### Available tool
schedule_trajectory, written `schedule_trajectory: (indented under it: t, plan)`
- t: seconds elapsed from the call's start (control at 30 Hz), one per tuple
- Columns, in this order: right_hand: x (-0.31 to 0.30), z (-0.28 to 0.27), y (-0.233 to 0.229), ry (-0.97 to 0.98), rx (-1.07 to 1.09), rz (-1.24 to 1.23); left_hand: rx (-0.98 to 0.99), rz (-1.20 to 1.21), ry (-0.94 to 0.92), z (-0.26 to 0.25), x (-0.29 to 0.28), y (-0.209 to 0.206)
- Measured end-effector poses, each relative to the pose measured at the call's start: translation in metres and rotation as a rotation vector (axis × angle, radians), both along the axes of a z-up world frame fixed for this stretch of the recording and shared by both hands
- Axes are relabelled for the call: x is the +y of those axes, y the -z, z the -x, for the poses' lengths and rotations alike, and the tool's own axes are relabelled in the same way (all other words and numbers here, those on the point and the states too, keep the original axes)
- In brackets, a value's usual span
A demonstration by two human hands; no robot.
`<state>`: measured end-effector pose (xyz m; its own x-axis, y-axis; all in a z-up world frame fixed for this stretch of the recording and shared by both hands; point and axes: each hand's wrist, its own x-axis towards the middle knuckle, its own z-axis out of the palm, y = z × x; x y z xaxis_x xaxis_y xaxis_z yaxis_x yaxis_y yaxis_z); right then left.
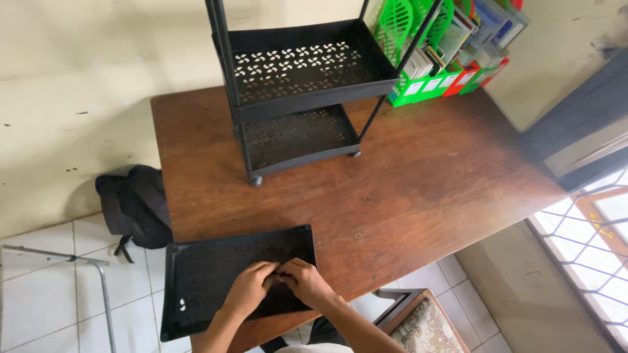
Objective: The person assembles a black metal shelving unit by inserting vertical poles into perforated trays and securing them. They then place a solid black tray on top of the assembled frame.
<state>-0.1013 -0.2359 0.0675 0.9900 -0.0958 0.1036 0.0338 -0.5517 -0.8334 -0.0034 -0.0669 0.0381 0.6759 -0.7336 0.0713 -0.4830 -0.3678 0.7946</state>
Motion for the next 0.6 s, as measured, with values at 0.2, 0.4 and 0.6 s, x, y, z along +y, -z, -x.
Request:
schedule_trajectory:
  t: [0.2, 0.4, 0.6]
  plan:
    - [-0.065, 0.007, -0.02, 0.116, -0.012, -0.012, 0.025, 0.072, 0.146, -0.017, -0.062, -0.014]
    - [-0.144, 0.005, -0.018, 0.129, -0.109, 0.033, -0.076, 0.027, 0.228, -0.022, -0.148, -0.021]
    - [-0.214, -0.015, -0.003, 0.168, 0.074, 0.098, -0.128, -0.042, 0.161, -0.035, -0.222, 0.001]
